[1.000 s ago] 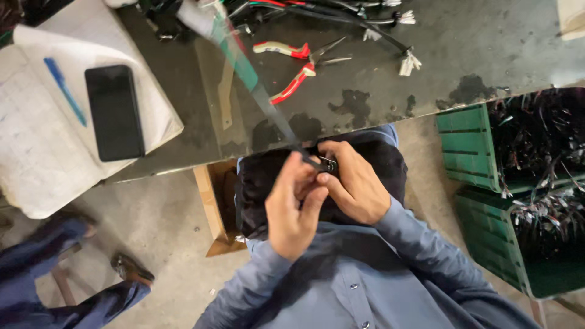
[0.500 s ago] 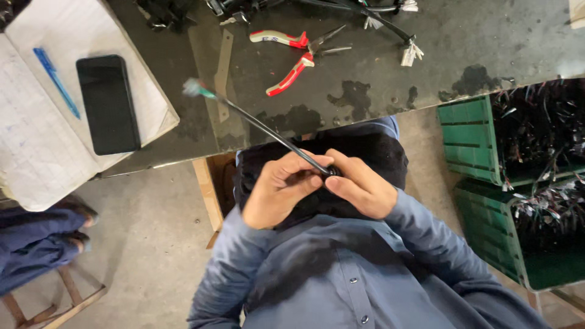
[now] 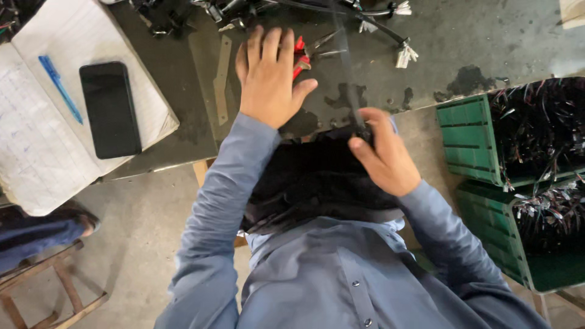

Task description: The person repeatedly strips the outer insulation from black electrical wires using red-handled pliers. After stripping, the person places the processed wires onto a pile on the table. The person continues this process for multiple wires throughout the clip.

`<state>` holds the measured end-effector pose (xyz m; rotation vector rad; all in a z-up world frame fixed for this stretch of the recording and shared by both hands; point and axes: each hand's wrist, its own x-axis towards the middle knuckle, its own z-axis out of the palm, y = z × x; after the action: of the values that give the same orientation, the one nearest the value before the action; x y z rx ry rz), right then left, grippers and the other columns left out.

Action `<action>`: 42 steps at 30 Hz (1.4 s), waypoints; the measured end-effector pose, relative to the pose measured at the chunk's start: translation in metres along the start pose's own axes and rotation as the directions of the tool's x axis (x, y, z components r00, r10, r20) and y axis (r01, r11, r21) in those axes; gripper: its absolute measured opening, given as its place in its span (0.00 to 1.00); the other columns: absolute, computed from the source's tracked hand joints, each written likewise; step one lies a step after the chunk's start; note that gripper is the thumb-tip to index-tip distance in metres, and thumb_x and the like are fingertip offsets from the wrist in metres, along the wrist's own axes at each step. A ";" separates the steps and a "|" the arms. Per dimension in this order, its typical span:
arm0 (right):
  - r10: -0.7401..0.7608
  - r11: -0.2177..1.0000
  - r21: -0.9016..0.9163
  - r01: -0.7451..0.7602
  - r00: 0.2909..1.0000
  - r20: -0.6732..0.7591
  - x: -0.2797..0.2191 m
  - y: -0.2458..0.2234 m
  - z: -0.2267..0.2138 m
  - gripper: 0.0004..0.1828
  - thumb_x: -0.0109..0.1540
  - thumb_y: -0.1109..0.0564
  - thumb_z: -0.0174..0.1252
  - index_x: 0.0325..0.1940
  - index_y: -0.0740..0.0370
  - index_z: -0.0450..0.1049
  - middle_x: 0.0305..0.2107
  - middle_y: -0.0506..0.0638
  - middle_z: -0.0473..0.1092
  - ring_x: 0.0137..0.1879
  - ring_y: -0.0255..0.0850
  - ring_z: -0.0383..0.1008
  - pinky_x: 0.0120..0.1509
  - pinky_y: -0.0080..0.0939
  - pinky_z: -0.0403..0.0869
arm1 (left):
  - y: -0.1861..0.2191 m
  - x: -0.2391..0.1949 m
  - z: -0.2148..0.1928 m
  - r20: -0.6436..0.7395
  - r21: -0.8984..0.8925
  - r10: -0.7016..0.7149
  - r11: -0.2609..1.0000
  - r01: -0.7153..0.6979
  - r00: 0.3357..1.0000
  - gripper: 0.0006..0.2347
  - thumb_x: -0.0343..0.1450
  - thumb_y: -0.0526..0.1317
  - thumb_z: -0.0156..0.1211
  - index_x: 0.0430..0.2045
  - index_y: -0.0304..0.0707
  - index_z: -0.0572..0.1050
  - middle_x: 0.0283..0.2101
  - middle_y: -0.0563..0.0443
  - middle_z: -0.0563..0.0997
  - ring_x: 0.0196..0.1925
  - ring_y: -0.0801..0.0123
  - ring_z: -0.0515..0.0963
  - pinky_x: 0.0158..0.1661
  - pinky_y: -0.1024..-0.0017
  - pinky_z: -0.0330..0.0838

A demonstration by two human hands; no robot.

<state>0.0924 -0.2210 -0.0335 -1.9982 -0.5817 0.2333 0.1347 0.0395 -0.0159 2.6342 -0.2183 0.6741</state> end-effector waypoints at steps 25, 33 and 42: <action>-0.096 0.995 0.005 0.099 0.953 0.288 0.010 -0.019 0.008 0.17 0.65 0.60 0.58 0.58 0.66 0.68 0.40 0.57 0.73 0.47 0.51 0.75 0.51 0.44 0.73 | 0.074 -0.142 -0.002 0.562 -0.395 -0.350 0.682 0.615 0.749 0.13 0.66 0.35 0.63 0.40 0.32 0.69 0.37 0.36 0.78 0.43 0.42 0.78 0.42 0.55 0.71; 0.098 0.993 -0.087 -0.079 0.962 0.255 0.012 -0.030 0.017 0.17 0.62 0.61 0.60 0.55 0.63 0.71 0.36 0.58 0.74 0.41 0.54 0.76 0.45 0.46 0.73 | 0.074 -0.158 0.010 0.478 -0.354 -0.389 0.735 0.578 0.787 0.10 0.69 0.36 0.61 0.38 0.31 0.68 0.35 0.32 0.79 0.42 0.37 0.78 0.42 0.51 0.70; -0.093 0.850 -0.522 0.069 0.995 -0.020 -0.005 -0.031 0.041 0.21 0.61 0.59 0.60 0.57 0.65 0.68 0.36 0.59 0.69 0.35 0.56 0.73 0.37 0.52 0.70 | 0.073 -0.149 0.014 0.510 -0.433 -0.370 0.670 0.604 0.776 0.12 0.67 0.39 0.63 0.38 0.30 0.70 0.33 0.34 0.79 0.38 0.39 0.79 0.39 0.52 0.73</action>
<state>0.0628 -0.1796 -0.0269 -2.4877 -0.7588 -0.0319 -0.0076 -0.0255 -0.0747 2.0392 0.1798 -0.1122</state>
